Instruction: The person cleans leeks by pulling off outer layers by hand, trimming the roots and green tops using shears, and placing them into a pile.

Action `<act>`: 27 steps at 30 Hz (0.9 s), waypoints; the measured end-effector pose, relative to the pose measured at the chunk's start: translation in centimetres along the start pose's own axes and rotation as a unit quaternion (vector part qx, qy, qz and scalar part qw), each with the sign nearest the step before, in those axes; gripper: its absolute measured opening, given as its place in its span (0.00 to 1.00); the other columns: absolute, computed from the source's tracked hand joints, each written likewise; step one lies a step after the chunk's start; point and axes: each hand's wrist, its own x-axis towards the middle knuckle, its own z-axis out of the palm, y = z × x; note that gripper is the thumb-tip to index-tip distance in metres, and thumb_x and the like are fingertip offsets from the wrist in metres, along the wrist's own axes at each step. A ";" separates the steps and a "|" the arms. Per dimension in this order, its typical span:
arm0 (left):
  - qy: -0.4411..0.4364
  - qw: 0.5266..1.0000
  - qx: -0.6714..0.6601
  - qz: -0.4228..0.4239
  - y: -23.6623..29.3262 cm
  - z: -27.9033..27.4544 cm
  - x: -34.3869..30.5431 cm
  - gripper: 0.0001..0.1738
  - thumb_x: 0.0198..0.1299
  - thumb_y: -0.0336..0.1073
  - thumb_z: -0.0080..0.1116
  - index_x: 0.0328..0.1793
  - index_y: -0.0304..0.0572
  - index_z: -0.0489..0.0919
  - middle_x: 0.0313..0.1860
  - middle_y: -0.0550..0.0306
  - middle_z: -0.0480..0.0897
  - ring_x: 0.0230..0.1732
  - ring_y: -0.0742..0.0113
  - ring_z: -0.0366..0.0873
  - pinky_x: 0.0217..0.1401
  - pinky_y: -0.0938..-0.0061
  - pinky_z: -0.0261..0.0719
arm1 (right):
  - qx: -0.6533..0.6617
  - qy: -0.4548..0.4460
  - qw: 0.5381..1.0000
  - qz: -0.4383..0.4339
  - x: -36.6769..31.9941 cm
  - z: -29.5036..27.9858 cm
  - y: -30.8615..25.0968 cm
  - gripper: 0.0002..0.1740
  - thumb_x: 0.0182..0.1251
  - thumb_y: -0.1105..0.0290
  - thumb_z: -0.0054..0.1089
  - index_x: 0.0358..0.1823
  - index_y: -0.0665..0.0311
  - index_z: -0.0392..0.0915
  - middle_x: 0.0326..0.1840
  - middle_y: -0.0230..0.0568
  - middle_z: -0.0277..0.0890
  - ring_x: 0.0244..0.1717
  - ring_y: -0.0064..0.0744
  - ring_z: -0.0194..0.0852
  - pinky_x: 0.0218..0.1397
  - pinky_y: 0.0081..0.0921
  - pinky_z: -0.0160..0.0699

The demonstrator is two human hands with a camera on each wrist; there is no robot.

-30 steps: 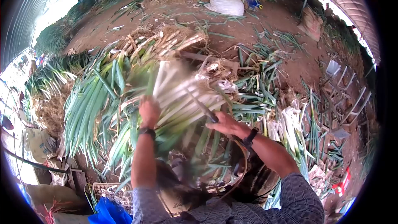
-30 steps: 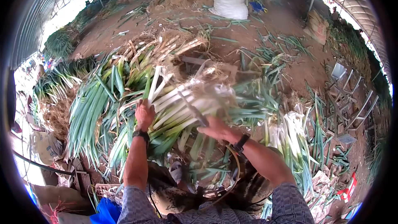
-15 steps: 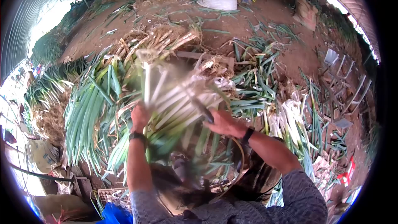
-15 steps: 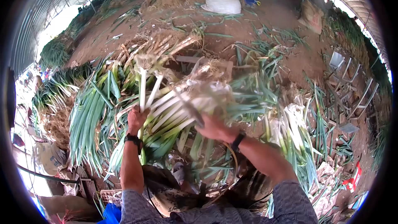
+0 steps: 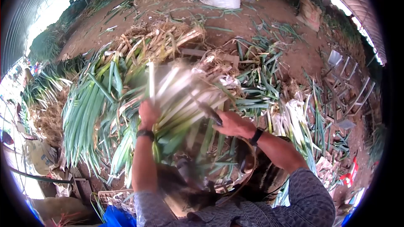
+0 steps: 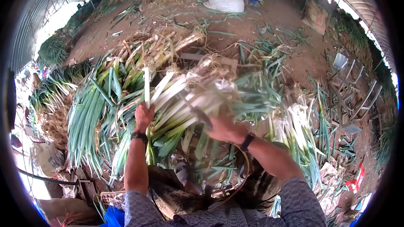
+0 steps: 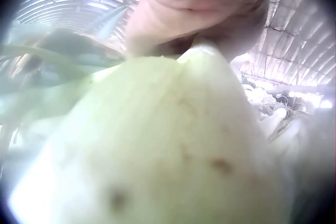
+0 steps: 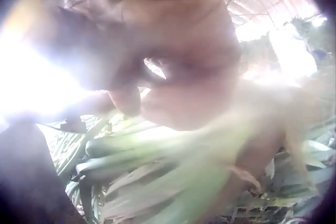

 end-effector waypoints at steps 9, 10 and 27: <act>-0.067 0.998 0.022 0.001 -0.6 1.6 2.8 0.24 0.58 0.51 0.62 0.43 0.33 0.81 0.35 0.35 0.85 0.40 0.36 0.83 0.45 0.49 0.79 | 0.058 -0.098 0.992 0.048 2.0 -1.1 -0.9 0.10 0.67 0.66 0.62 0.40 0.66 0.76 0.31 0.36 0.70 0.25 0.22 0.72 0.27 0.21 0.78; -0.079 0.997 0.016 0.003 -0.4 1.8 3.3 0.23 0.58 0.51 0.62 0.44 0.34 0.81 0.35 0.35 0.85 0.40 0.36 0.83 0.46 0.49 0.79 | 0.044 -0.098 0.994 0.036 1.8 -1.1 -0.9 0.10 0.66 0.66 0.62 0.40 0.65 0.76 0.31 0.36 0.70 0.27 0.22 0.72 0.28 0.22 0.77; -0.309 0.947 -0.061 0.071 2.3 -0.4 2.9 0.41 0.43 0.49 0.78 0.55 0.27 0.72 0.40 0.36 0.84 0.43 0.47 0.84 0.45 0.58 0.81 | 0.018 -0.027 0.995 0.098 -3.4 -1.3 3.4 0.27 0.57 0.52 0.68 0.48 0.67 0.74 0.33 0.54 0.79 0.36 0.53 0.81 0.42 0.44 0.76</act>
